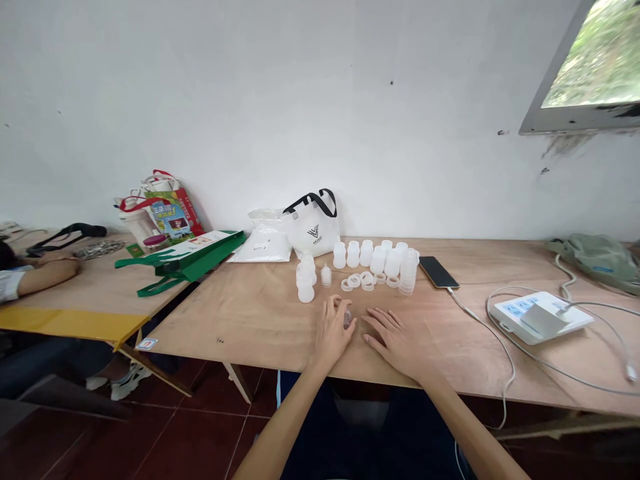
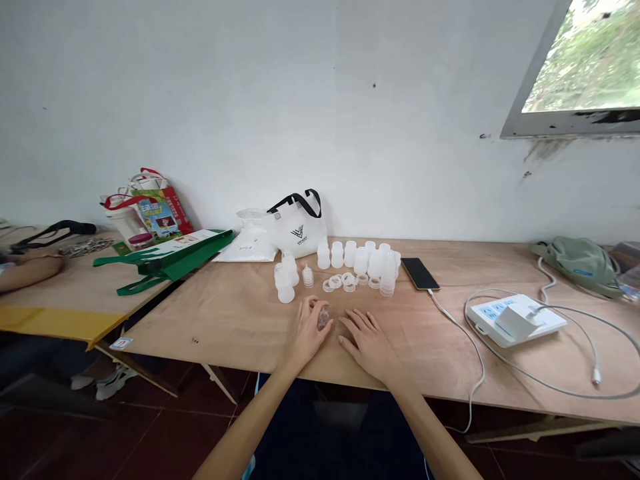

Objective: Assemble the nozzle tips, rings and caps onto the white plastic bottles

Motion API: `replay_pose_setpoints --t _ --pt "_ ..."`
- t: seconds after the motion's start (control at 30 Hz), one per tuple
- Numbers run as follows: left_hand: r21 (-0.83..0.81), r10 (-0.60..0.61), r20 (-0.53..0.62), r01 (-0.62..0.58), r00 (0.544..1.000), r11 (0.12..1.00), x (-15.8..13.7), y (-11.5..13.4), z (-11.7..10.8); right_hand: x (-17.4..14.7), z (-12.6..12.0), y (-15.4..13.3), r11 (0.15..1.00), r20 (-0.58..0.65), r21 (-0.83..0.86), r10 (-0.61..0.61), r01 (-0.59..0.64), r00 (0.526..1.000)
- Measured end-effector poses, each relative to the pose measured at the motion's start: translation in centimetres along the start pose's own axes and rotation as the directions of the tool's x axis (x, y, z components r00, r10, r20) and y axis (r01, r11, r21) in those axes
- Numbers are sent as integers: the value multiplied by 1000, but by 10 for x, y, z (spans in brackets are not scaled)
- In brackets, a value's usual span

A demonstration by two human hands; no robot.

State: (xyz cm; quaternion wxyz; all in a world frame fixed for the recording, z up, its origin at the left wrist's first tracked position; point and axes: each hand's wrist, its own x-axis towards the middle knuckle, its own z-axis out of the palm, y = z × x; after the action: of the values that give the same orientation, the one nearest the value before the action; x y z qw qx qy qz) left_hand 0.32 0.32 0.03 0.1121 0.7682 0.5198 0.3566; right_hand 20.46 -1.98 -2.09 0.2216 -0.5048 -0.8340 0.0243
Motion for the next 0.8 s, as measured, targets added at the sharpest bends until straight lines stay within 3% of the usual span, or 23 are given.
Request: replay_pose_setpoints --t 0.2,0.33,0.43,0.57,0.8 --pt "105 57 178 -76 982 992 0 -4 -1 15 -12 -6 999 -8 28 22 -22 1000" --pt "136 75 187 -101 980 985 1 -3 -2 48 -16 -11 998 34 53 41 -43 999" --pt "130 72 195 -99 978 987 1 -3 -1 80 -15 -15 984 81 -124 136 -126 987" --pt "121 60 203 -86 977 989 1 -3 -2 114 -8 -18 964 86 -204 193 -172 978" --pt "115 53 205 -78 977 990 2 -1 -4 126 -2 -20 965 143 -237 146 -109 979"
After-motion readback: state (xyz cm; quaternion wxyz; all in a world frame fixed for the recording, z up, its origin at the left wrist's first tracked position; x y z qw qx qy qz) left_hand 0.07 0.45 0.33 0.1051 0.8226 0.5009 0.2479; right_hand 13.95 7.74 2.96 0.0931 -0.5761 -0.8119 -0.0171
